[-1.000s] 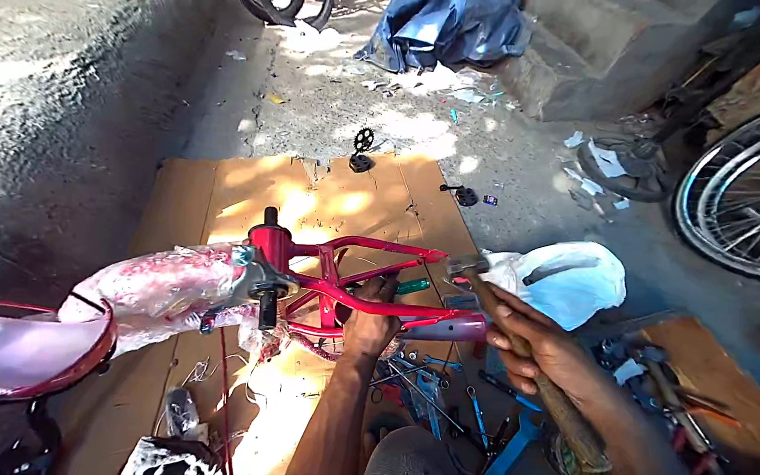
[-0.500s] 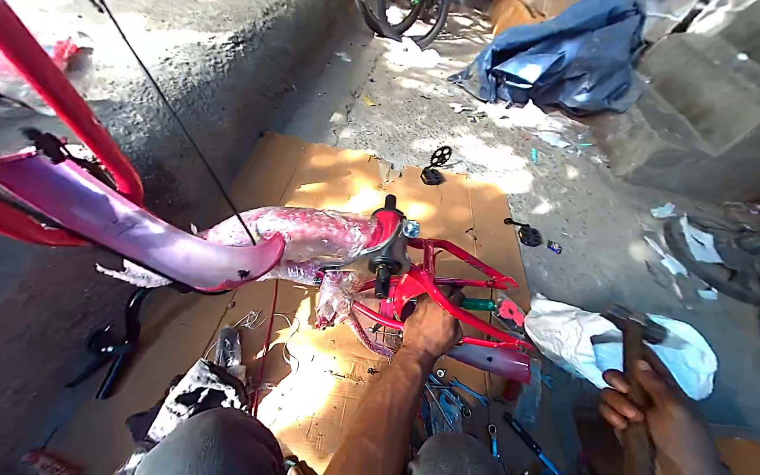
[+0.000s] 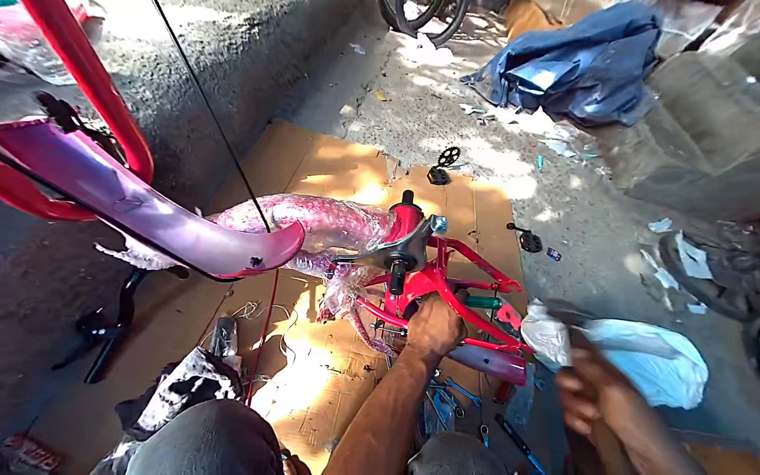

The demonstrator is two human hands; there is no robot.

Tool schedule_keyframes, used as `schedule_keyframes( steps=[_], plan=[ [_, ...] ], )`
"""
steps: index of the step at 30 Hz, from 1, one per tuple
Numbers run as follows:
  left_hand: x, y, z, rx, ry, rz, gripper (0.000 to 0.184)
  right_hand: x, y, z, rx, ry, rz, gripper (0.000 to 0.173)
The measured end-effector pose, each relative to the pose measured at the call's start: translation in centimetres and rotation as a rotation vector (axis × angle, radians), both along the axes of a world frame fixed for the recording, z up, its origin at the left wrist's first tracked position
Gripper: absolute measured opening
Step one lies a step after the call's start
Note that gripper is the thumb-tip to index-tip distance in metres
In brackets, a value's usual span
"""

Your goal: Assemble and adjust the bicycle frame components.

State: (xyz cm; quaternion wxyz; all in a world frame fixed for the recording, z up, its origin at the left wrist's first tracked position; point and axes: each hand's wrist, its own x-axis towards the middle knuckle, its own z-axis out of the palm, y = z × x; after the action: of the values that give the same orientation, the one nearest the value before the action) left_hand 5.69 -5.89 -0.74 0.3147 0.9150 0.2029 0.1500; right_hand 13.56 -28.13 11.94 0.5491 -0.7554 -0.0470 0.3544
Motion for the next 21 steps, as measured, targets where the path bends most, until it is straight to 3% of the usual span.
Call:
schedule_keyframes(
  steps=[1, 3, 6, 10, 11, 13, 14, 18, 21],
  plan=[
    [0.0, -0.1, 0.0, 0.018, -0.028, 0.008, 0.035, 0.1, 0.3, 0.0, 0.005, 0.104, 0.139, 0.044],
    [-0.3, -0.2, -0.2, 0.033, -0.027, 0.001, 0.035, 0.7, -0.3, 0.4, 0.093, 0.172, 0.184, 0.048],
    [0.0, 0.2, 0.0, -0.002, 0.037, 0.002, 0.036, 2.0, -1.6, 0.6, 0.144, -0.042, 0.022, 0.05],
    [-0.2, -0.1, 0.2, 0.016, 0.032, 0.011, 0.034, 0.7, -0.1, 0.3, 0.101, -0.124, -0.227, 0.029],
    [-0.3, -0.1, 0.2, 0.025, 0.023, 0.017, 0.034, -0.5, 0.7, 0.4, 0.039, -0.075, -0.133, 0.028],
    [-0.3, 0.0, 0.0, 0.043, -0.002, 0.029, 0.034, 0.0, 0.4, 0.3, 0.01, 0.095, 0.184, 0.045],
    [-0.5, -0.4, -0.3, 0.042, -0.021, 0.034, 0.032, 0.7, -0.6, 0.3, 0.047, 0.148, 0.238, 0.049],
    [-0.3, 0.0, 0.5, -0.025, 0.035, 0.03, 0.035, 2.2, -2.0, 0.4, 0.092, -0.097, -0.012, 0.048],
    [-0.3, 0.0, 0.4, -0.006, 0.013, 0.042, 0.033, 0.6, -0.4, -0.2, 0.059, -0.116, -0.182, 0.039]
  ],
)
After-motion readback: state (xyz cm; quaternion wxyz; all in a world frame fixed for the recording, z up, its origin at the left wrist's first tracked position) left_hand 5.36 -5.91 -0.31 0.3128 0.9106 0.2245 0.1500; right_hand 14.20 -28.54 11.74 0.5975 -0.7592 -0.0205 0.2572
